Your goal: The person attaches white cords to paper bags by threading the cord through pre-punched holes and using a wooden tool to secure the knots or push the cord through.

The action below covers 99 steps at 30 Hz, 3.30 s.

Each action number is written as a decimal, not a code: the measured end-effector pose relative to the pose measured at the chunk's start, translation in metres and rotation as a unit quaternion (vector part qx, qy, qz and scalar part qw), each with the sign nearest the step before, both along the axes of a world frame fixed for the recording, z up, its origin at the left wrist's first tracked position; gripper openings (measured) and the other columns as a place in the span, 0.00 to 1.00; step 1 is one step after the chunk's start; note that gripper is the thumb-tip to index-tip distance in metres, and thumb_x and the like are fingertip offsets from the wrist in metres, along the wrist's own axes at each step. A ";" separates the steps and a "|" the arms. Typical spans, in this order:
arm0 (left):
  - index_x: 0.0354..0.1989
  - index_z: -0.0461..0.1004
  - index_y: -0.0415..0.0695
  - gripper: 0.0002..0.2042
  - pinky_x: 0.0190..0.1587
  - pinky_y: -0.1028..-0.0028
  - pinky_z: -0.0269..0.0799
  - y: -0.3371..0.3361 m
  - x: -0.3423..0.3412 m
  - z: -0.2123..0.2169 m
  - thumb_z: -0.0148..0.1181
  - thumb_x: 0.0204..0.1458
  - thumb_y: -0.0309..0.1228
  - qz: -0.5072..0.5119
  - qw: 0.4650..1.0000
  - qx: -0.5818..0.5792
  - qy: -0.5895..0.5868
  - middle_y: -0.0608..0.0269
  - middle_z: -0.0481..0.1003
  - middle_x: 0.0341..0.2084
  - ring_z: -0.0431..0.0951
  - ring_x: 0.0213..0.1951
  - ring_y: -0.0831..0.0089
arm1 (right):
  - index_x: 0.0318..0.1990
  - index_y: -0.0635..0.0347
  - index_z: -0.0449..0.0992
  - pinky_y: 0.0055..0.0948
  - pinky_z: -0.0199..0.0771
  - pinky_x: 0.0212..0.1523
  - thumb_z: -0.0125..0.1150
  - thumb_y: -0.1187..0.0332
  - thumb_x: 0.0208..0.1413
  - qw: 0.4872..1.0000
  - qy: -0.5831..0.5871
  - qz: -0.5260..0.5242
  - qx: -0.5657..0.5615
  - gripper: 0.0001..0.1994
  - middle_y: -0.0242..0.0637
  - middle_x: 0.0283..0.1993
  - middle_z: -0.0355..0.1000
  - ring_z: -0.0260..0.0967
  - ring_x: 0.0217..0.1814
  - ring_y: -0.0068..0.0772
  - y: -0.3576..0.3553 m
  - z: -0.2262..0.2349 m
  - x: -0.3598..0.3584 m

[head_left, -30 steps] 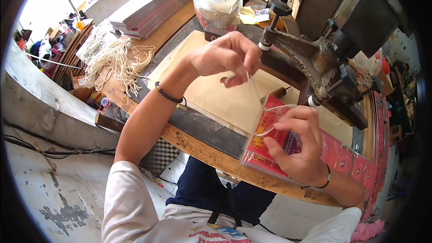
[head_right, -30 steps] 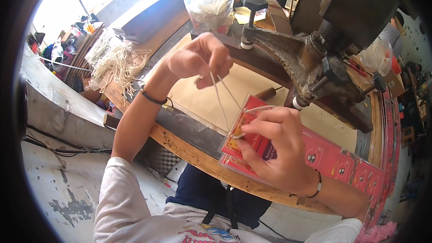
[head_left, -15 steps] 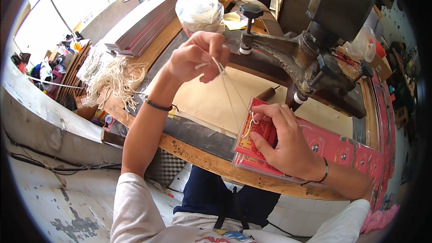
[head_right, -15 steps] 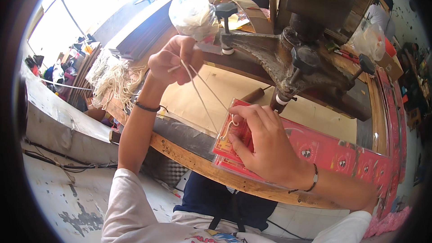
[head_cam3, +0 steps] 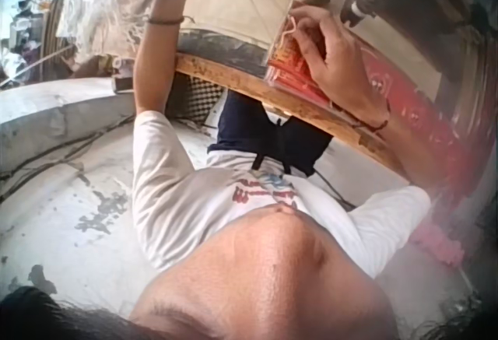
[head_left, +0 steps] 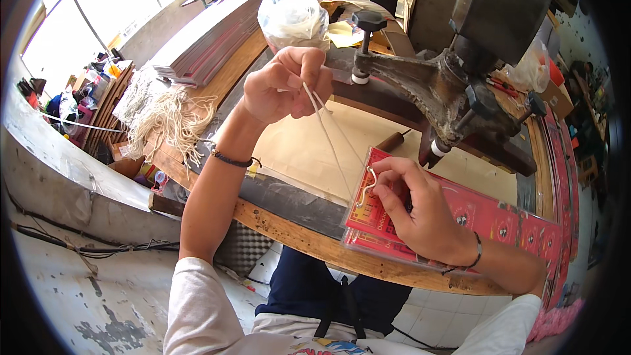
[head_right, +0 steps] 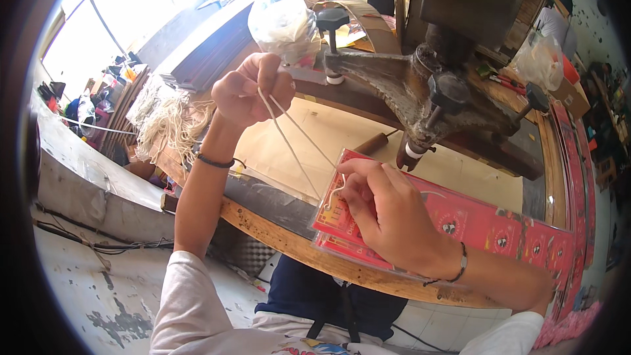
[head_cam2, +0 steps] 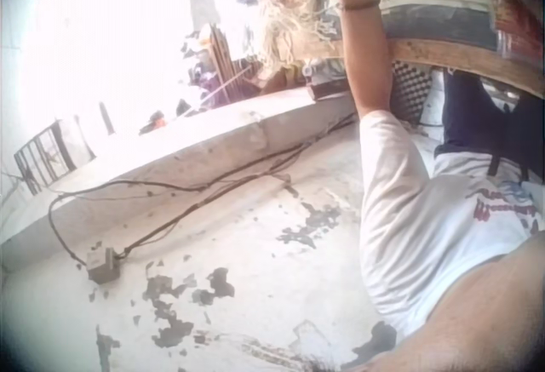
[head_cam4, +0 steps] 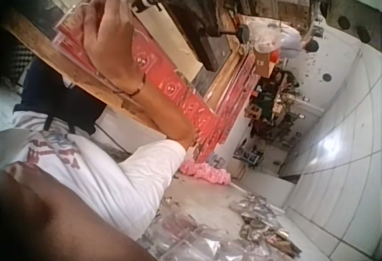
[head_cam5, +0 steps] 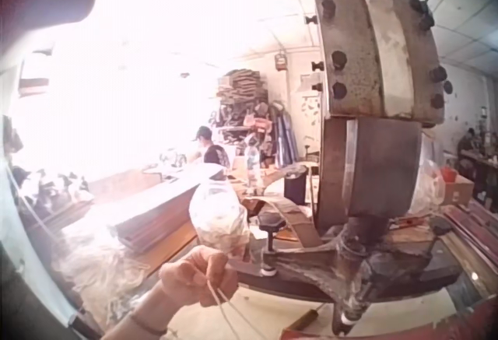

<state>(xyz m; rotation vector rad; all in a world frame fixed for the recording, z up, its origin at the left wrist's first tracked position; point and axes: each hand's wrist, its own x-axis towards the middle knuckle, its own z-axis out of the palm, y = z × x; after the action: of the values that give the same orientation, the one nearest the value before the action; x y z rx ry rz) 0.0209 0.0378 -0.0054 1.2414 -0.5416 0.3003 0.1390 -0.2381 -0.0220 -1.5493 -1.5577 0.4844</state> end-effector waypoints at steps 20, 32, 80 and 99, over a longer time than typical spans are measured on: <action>0.22 0.62 0.44 0.08 0.21 0.76 0.58 -0.021 0.005 0.005 0.45 0.51 0.31 0.202 0.977 -0.046 -0.047 0.64 0.64 0.12 0.62 0.16 0.75 | 0.53 0.65 0.67 0.42 0.65 0.53 0.64 0.71 0.52 0.972 -0.221 0.027 0.078 0.21 0.47 0.48 0.66 0.63 0.51 0.49 0.001 0.000 0.002; 0.26 0.73 0.34 0.08 0.28 0.78 0.71 -0.069 0.008 0.006 0.61 0.52 0.27 -0.022 0.949 0.247 0.195 0.60 0.78 0.20 0.78 0.24 0.76 | 0.48 0.63 0.67 0.29 0.72 0.36 0.69 0.63 0.56 0.999 0.001 0.012 0.042 0.20 0.41 0.41 0.72 0.71 0.35 0.30 -0.004 0.003 0.001; 0.33 0.82 0.40 0.05 0.29 0.79 0.73 -0.065 0.023 -0.011 0.70 0.50 0.26 0.068 0.939 0.316 0.119 0.63 0.82 0.27 0.78 0.25 0.79 | 0.43 0.63 0.68 0.22 0.75 0.38 0.58 0.74 0.63 0.981 0.172 0.005 0.088 0.06 0.33 0.36 0.71 0.73 0.36 0.19 0.004 -0.012 0.012; 0.36 0.83 0.38 0.08 0.29 0.82 0.71 -0.061 0.026 -0.022 0.69 0.52 0.29 0.020 0.950 0.276 0.142 0.67 0.81 0.26 0.77 0.27 0.85 | 0.42 0.63 0.77 0.17 0.73 0.36 0.63 0.72 0.60 0.975 0.216 0.018 0.048 0.06 0.31 0.37 0.79 0.74 0.35 0.15 0.006 -0.012 0.014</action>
<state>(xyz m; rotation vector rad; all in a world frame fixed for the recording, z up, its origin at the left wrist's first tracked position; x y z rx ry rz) 0.0465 -0.0233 -0.0277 1.8052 -0.3574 -0.0074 0.1531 -0.2325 -0.0344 -1.2417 -1.2537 0.7043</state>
